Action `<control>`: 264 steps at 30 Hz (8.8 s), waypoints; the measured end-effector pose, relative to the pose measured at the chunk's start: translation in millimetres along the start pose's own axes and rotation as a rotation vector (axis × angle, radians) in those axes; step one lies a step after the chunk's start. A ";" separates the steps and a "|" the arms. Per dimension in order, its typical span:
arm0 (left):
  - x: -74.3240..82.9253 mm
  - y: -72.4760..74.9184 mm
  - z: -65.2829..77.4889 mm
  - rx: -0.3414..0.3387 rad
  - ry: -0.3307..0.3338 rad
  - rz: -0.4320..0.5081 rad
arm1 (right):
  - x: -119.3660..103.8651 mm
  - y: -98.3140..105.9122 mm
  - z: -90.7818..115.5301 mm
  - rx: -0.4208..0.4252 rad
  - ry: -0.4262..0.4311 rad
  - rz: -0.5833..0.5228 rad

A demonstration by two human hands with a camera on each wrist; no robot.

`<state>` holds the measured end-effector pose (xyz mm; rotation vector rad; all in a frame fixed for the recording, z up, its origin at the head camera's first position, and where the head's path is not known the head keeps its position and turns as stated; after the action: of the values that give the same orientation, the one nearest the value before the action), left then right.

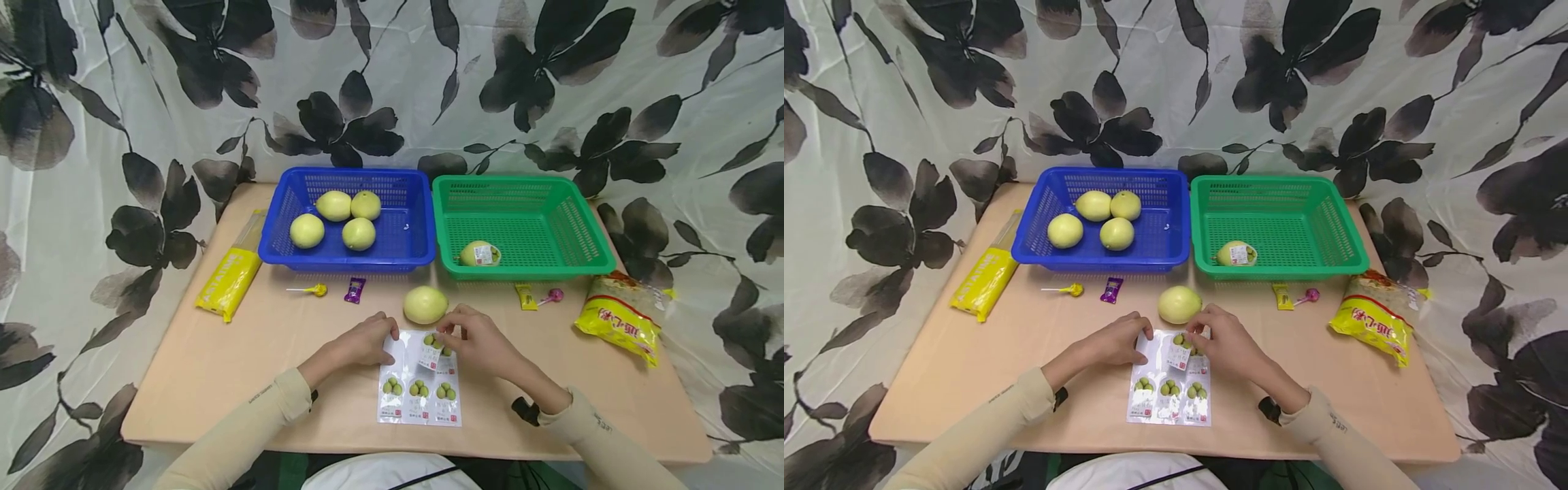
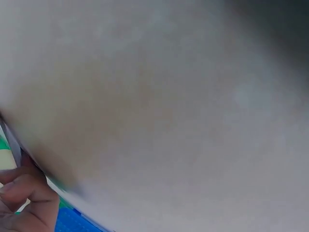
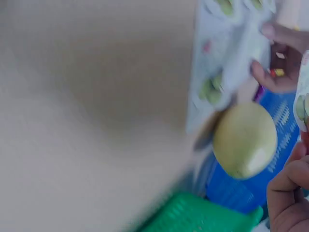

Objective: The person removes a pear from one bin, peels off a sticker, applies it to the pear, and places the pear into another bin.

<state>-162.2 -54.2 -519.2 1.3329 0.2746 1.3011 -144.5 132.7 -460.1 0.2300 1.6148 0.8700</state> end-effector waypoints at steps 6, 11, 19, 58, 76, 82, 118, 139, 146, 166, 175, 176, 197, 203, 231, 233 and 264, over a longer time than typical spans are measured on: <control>3.5 0.6 5.5 0.033 0.019 -0.044 | -5.6 27.5 -4.5 0.186 0.027 -0.068; 12.9 10.9 8.5 0.119 -0.002 -0.125 | 0.5 32.6 -10.8 0.263 -0.026 -0.108; 34.2 64.7 0.8 0.530 -0.127 0.152 | 16.8 30.6 -18.0 0.374 -0.156 -0.227; 15.8 50.1 -32.0 0.467 -0.204 0.220 | 54.0 5.2 -25.8 0.303 -0.417 -0.354; 18.8 50.2 -31.8 0.435 -0.196 0.243 | 49.8 17.5 -32.9 0.296 -0.337 -0.220; 19.3 50.3 -32.2 0.435 -0.192 0.240 | 42.9 18.7 -35.8 0.289 -0.183 -0.127; 20.8 55.3 -29.3 0.443 -0.187 0.207 | 66.4 -7.7 -46.7 -0.044 -0.092 -0.234; 59.6 71.1 -71.0 0.450 -0.207 0.363 | 81.7 52.7 2.8 0.019 -0.136 -0.322; 66.8 59.9 -91.9 0.422 -0.231 0.326 | 63.8 106.2 16.9 0.010 -0.117 -0.210; 72.8 57.6 -98.2 0.433 -0.174 0.321 | 48.7 211.3 -51.2 -0.043 -0.145 0.104; 75.9 52.1 -98.8 0.399 -0.140 0.328 | 90.7 219.4 -77.1 -0.126 -0.189 0.231; 76.5 51.6 -98.7 0.397 -0.141 0.327 | 96.5 219.3 -78.3 -0.132 -0.195 0.239; 74.7 51.3 -94.9 0.416 -0.152 0.293 | 126.5 181.9 -106.7 -0.411 -0.225 0.408; 76.8 51.6 -93.9 0.413 -0.155 0.300 | 130.4 180.3 -106.0 -0.443 -0.262 0.419; 71.6 46.0 -89.1 0.405 -0.152 0.297 | 121.3 156.0 -96.9 -0.539 -0.291 0.430; 68.6 46.0 -85.5 0.401 -0.162 0.318 | 120.1 155.5 -96.8 -0.538 -0.283 0.441; -148.8 121.9 67.6 0.794 0.268 0.370 | 8.7 149.6 -147.7 -0.335 -0.076 0.482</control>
<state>-225.2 -242.7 -474.0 1.9290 0.8236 1.7810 -328.8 182.6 -371.7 0.4182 1.3336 1.4657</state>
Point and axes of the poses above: each hand's wrist, its own z-axis away from the middle knuckle, its own y-axis out of the back of the hand, x = y × z, the point moved 7 cm from there along -z, towards the middle knuckle, and after that the axes turned 5 degrees about -z, right-handed, at the moved point
